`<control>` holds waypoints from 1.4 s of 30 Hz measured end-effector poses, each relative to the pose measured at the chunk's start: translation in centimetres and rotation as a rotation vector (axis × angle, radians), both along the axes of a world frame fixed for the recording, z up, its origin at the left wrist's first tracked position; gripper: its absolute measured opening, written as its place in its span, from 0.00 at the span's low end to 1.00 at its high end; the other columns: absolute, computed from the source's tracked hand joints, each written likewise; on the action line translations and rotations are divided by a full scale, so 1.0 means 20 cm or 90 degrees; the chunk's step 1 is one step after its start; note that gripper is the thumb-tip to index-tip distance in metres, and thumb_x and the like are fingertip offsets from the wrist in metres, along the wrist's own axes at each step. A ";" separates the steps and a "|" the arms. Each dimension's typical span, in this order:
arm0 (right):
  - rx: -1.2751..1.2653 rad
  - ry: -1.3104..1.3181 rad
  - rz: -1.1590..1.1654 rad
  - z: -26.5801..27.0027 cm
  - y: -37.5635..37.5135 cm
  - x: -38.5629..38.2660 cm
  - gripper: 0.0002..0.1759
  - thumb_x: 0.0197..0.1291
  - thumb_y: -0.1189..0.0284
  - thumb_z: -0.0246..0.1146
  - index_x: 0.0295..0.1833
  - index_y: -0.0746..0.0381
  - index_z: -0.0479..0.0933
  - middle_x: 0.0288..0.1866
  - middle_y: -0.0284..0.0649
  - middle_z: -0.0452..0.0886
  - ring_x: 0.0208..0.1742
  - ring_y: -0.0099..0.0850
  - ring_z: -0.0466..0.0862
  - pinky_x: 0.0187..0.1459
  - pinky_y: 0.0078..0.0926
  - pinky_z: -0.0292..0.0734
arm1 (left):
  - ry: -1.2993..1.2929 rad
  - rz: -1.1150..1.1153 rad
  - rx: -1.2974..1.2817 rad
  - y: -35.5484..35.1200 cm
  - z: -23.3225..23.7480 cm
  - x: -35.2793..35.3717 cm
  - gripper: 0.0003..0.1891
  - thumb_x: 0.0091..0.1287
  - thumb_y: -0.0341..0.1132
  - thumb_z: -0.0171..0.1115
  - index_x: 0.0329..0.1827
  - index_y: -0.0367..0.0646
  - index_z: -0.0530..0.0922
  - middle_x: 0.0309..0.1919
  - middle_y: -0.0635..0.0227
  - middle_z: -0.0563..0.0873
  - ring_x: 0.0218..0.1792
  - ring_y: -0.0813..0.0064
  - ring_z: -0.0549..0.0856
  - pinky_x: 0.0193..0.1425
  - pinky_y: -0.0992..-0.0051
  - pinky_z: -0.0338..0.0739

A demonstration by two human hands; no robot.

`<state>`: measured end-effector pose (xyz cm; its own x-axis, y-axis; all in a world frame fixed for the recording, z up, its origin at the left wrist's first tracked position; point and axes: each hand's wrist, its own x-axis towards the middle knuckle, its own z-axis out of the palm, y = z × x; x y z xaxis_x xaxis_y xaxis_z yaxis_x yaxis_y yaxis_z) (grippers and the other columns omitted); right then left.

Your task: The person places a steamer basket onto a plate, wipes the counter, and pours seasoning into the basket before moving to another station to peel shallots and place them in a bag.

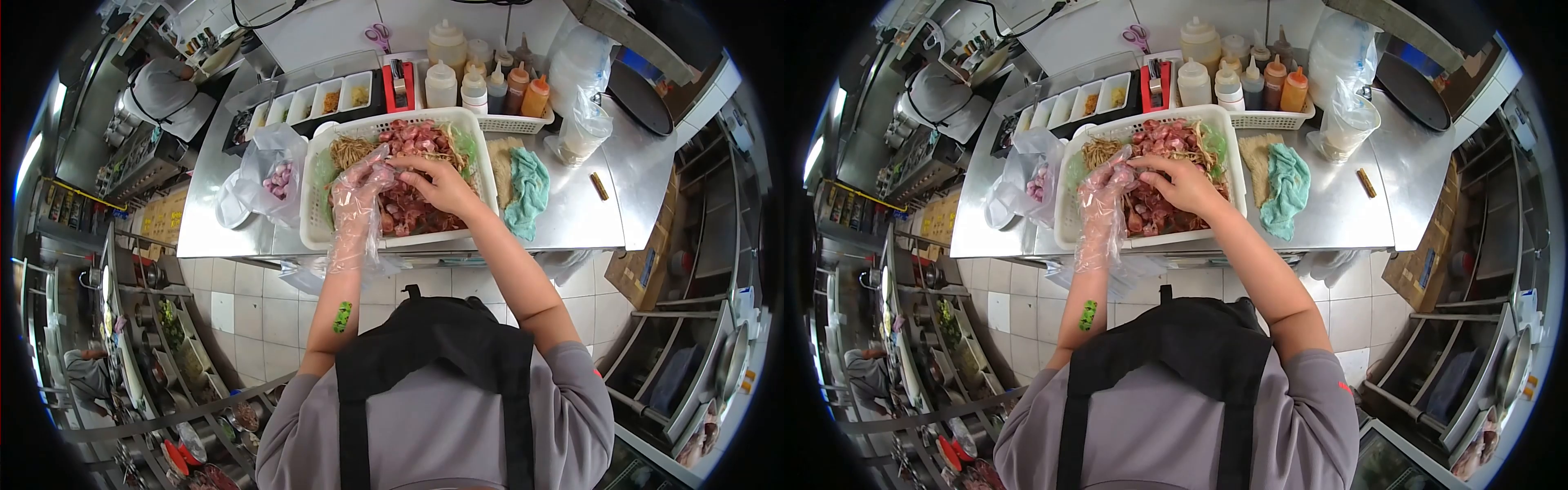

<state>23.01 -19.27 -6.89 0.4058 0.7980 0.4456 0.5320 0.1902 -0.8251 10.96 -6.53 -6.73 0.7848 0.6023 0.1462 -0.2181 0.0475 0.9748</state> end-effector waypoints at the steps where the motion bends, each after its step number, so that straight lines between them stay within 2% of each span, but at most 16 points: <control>1: 0.015 0.025 0.006 0.00 0.00 0.00 0.15 0.63 0.70 0.59 0.56 0.54 0.77 0.50 0.42 0.82 0.52 0.41 0.81 0.54 0.31 0.73 | -0.019 0.002 -0.009 -0.01 0.00 0.01 0.21 0.61 0.31 0.64 0.57 0.32 0.76 0.45 0.62 0.82 0.42 0.75 0.82 0.50 0.75 0.79; 5: 0.007 0.059 -0.002 0.01 -0.01 0.01 0.15 0.63 0.70 0.59 0.55 0.55 0.77 0.51 0.41 0.82 0.53 0.38 0.81 0.56 0.30 0.72 | 0.003 -0.005 -0.027 -0.05 0.07 -0.01 0.22 0.61 0.32 0.65 0.57 0.31 0.75 0.47 0.61 0.82 0.44 0.73 0.82 0.51 0.73 0.80; 7: -0.022 0.084 0.007 0.03 -0.01 0.01 0.16 0.64 0.72 0.59 0.57 0.60 0.76 0.54 0.39 0.81 0.56 0.29 0.78 0.60 0.27 0.68 | 0.001 -0.004 -0.038 -0.03 0.03 -0.01 0.21 0.60 0.32 0.66 0.55 0.32 0.76 0.46 0.62 0.82 0.45 0.75 0.82 0.51 0.74 0.79; 10: 0.003 0.083 -0.013 0.02 -0.02 0.02 0.16 0.64 0.71 0.59 0.57 0.60 0.76 0.53 0.38 0.81 0.56 0.28 0.78 0.60 0.26 0.68 | -0.008 -0.004 -0.038 -0.03 0.02 0.00 0.20 0.60 0.32 0.67 0.54 0.33 0.78 0.46 0.63 0.82 0.46 0.76 0.81 0.51 0.75 0.78; 12: -0.005 0.083 -0.008 0.02 -0.02 0.04 0.17 0.64 0.71 0.59 0.59 0.60 0.75 0.55 0.38 0.80 0.57 0.29 0.77 0.60 0.27 0.68 | -0.016 -0.003 -0.027 -0.02 0.02 0.00 0.20 0.60 0.32 0.66 0.54 0.33 0.77 0.47 0.62 0.82 0.46 0.75 0.81 0.51 0.74 0.79; 14: -0.013 0.084 -0.004 0.02 -0.02 0.04 0.18 0.65 0.71 0.59 0.60 0.59 0.74 0.57 0.38 0.79 0.57 0.29 0.77 0.60 0.27 0.68 | -0.064 -0.021 -0.030 -0.03 0.02 0.00 0.24 0.61 0.34 0.66 0.59 0.35 0.73 0.49 0.62 0.81 0.48 0.74 0.81 0.50 0.73 0.80; 16: -0.029 0.202 0.070 0.04 -0.03 0.03 0.22 0.65 0.71 0.59 0.64 0.58 0.71 0.61 0.37 0.76 0.59 0.30 0.76 0.61 0.29 0.68 | -0.050 -0.002 -0.045 -0.04 0.04 -0.01 0.24 0.61 0.34 0.66 0.59 0.35 0.73 0.49 0.62 0.81 0.48 0.73 0.81 0.50 0.73 0.80; 19: -0.022 0.199 0.107 0.01 -0.03 0.03 0.24 0.63 0.67 0.61 0.65 0.55 0.69 0.56 0.37 0.79 0.56 0.33 0.78 0.58 0.30 0.70 | -0.041 0.009 -0.059 -0.03 0.02 0.00 0.22 0.61 0.31 0.65 0.58 0.34 0.73 0.48 0.61 0.81 0.47 0.74 0.82 0.49 0.73 0.80; 20: -0.021 0.200 0.107 0.01 -0.03 0.03 0.24 0.63 0.67 0.61 0.65 0.55 0.69 0.56 0.37 0.79 0.56 0.33 0.78 0.58 0.30 0.70 | -0.046 0.002 -0.058 -0.02 0.01 0.00 0.20 0.62 0.28 0.64 0.57 0.33 0.73 0.47 0.61 0.82 0.46 0.74 0.82 0.49 0.72 0.80; 23: 0.023 0.100 0.084 0.00 -0.02 0.03 0.24 0.63 0.65 0.61 0.64 0.53 0.71 0.57 0.38 0.79 0.57 0.33 0.78 0.59 0.30 0.70 | -0.087 -0.027 -0.033 0.00 -0.04 0.00 0.18 0.63 0.28 0.63 0.54 0.32 0.74 0.47 0.61 0.82 0.44 0.75 0.82 0.48 0.73 0.80; 25: -0.040 0.054 0.104 0.02 -0.03 0.03 0.22 0.63 0.71 0.60 0.63 0.59 0.71 0.61 0.37 0.77 0.60 0.28 0.75 0.62 0.28 0.67 | -0.053 -0.014 -0.021 -0.01 0.00 -0.01 0.17 0.62 0.29 0.64 0.54 0.33 0.75 0.45 0.61 0.83 0.43 0.74 0.83 0.47 0.74 0.80; 26: -0.040 0.055 0.103 0.01 -0.03 0.04 0.22 0.63 0.71 0.60 0.63 0.59 0.71 0.61 0.37 0.77 0.60 0.28 0.75 0.62 0.28 0.67 | -0.020 0.000 -0.009 -0.02 0.01 -0.01 0.17 0.62 0.29 0.64 0.53 0.34 0.76 0.44 0.62 0.83 0.42 0.74 0.83 0.46 0.75 0.80; 32: -0.067 0.034 0.075 0.01 -0.02 0.02 0.19 0.63 0.73 0.60 0.60 0.60 0.74 0.56 0.38 0.80 0.57 0.29 0.78 0.60 0.27 0.69 | 0.007 0.056 0.073 0.00 -0.09 0.00 0.11 0.61 0.27 0.64 0.45 0.32 0.79 0.39 0.62 0.84 0.37 0.77 0.83 0.45 0.75 0.80; 34: -0.026 0.022 0.067 0.00 -0.01 0.02 0.17 0.62 0.67 0.60 0.58 0.52 0.76 0.53 0.39 0.81 0.55 0.39 0.80 0.58 0.31 0.72 | 0.005 0.053 0.083 0.01 -0.11 0.00 0.13 0.61 0.28 0.64 0.47 0.33 0.79 0.38 0.62 0.84 0.37 0.77 0.83 0.45 0.77 0.78; 39: -0.051 0.020 0.064 -0.01 0.00 0.04 0.18 0.62 0.67 0.60 0.58 0.53 0.76 0.53 0.39 0.81 0.55 0.38 0.80 0.58 0.30 0.71 | 0.082 0.049 0.099 -0.01 -0.06 -0.01 0.13 0.61 0.29 0.64 0.47 0.33 0.79 0.38 0.62 0.85 0.39 0.77 0.82 0.44 0.78 0.77; 42: -0.025 0.055 0.066 0.00 -0.01 0.04 0.18 0.62 0.69 0.60 0.58 0.55 0.76 0.54 0.38 0.81 0.56 0.34 0.79 0.59 0.28 0.70 | 0.111 0.037 0.055 -0.02 -0.02 -0.01 0.16 0.62 0.30 0.64 0.52 0.33 0.78 0.44 0.61 0.84 0.41 0.77 0.82 0.45 0.78 0.78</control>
<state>23.76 -19.41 -6.97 0.3555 0.8538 0.3802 0.4377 0.2073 -0.8749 10.74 -7.02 -7.11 0.7672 0.6382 0.0644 -0.0457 -0.0458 0.9979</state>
